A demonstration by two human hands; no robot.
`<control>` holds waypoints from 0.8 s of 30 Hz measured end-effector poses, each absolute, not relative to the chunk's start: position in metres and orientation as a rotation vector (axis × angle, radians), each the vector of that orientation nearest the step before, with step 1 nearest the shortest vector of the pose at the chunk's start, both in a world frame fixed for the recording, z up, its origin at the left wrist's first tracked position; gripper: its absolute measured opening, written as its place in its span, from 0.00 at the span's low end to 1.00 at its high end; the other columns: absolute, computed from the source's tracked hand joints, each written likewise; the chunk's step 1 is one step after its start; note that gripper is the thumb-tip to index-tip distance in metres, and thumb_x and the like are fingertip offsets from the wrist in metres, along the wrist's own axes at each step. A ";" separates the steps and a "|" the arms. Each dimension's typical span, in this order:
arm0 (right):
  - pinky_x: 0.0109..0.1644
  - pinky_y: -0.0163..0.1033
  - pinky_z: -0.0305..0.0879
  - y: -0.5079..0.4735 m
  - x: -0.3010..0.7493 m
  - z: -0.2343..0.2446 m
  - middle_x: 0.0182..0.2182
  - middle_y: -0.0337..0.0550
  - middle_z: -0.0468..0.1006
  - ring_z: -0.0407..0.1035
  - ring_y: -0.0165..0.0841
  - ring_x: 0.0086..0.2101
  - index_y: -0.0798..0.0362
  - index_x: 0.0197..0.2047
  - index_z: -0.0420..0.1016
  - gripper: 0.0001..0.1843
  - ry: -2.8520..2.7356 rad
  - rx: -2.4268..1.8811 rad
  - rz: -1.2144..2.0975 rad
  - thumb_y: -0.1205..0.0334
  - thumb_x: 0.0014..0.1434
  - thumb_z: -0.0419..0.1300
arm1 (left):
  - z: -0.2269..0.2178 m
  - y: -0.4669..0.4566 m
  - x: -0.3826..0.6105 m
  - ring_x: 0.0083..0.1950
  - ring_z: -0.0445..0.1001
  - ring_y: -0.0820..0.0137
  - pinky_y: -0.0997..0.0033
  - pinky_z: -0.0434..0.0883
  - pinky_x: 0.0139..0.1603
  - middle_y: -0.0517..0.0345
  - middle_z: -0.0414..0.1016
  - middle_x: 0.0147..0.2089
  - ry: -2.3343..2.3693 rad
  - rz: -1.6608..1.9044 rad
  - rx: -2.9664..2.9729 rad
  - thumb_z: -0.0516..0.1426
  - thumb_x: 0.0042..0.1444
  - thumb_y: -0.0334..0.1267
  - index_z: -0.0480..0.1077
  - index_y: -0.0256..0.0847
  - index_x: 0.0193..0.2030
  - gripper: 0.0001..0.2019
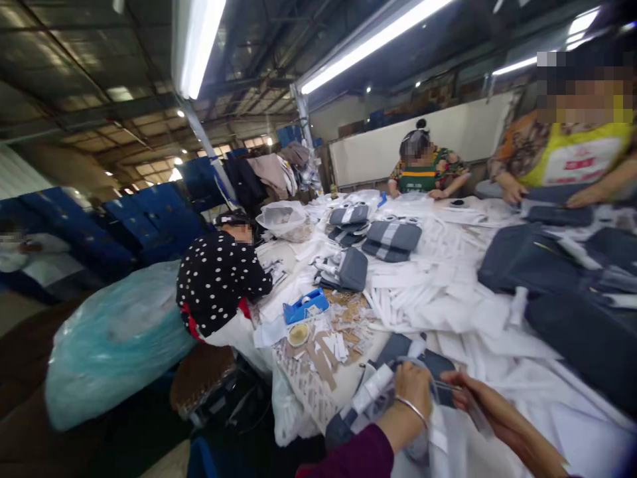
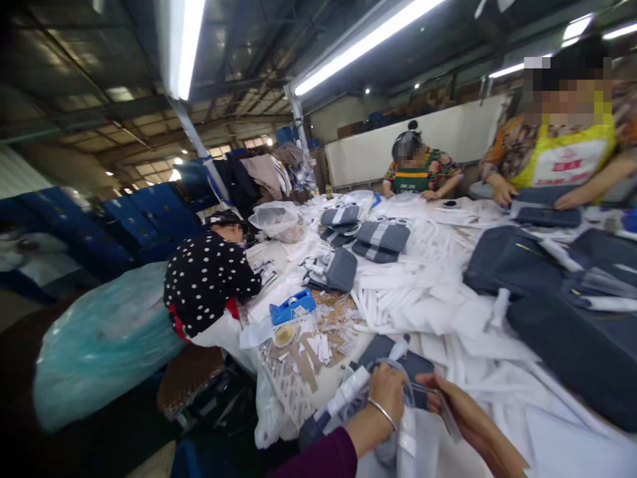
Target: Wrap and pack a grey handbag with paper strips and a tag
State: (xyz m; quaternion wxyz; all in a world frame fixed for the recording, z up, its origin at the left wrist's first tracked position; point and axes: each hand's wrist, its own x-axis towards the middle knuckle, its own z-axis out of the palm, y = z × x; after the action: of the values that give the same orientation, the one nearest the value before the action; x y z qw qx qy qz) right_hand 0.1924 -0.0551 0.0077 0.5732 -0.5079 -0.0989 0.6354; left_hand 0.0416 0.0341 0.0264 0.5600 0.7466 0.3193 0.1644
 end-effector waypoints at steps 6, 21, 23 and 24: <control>0.50 0.38 0.68 -0.072 0.193 0.004 0.36 0.47 0.78 0.73 0.32 0.35 0.56 0.42 0.78 0.20 -0.152 -0.860 1.356 0.66 0.42 0.68 | 0.023 0.043 0.053 0.31 0.67 0.66 0.62 0.65 0.41 0.58 0.69 0.25 0.820 0.530 1.377 0.59 0.41 0.29 0.71 0.41 0.32 0.09; 0.35 0.39 0.66 -0.057 0.186 -0.006 0.28 0.43 0.76 0.70 0.32 0.30 0.57 0.30 0.73 0.18 -0.240 -0.987 1.145 0.58 0.36 0.71 | 0.021 0.044 0.050 0.33 0.73 0.73 0.71 0.68 0.38 0.52 0.75 0.43 0.790 0.514 1.012 0.65 0.39 0.36 0.70 0.39 0.44 0.22; 0.30 0.36 0.61 -0.053 0.186 -0.006 0.22 0.38 0.72 0.63 0.27 0.24 0.57 0.26 0.72 0.16 -0.257 -1.060 1.071 0.57 0.36 0.70 | 0.021 0.045 0.047 0.32 0.73 0.74 0.71 0.68 0.37 0.52 0.75 0.44 0.806 0.527 0.967 0.66 0.37 0.35 0.70 0.39 0.44 0.23; 0.28 0.34 0.58 -0.052 0.185 -0.006 0.21 0.36 0.70 0.60 0.25 0.22 0.57 0.25 0.72 0.14 -0.268 -1.104 1.029 0.58 0.37 0.69 | 0.021 0.046 0.046 0.32 0.73 0.74 0.71 0.68 0.38 0.53 0.74 0.44 0.813 0.539 0.944 0.66 0.37 0.35 0.70 0.39 0.44 0.24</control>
State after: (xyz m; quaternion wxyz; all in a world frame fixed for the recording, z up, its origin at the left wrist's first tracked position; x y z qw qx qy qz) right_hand 0.1851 -0.0520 -0.0056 0.7203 -0.4996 -0.1212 0.4657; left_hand 0.0457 0.0461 0.0209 0.7784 0.4364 0.3762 0.2493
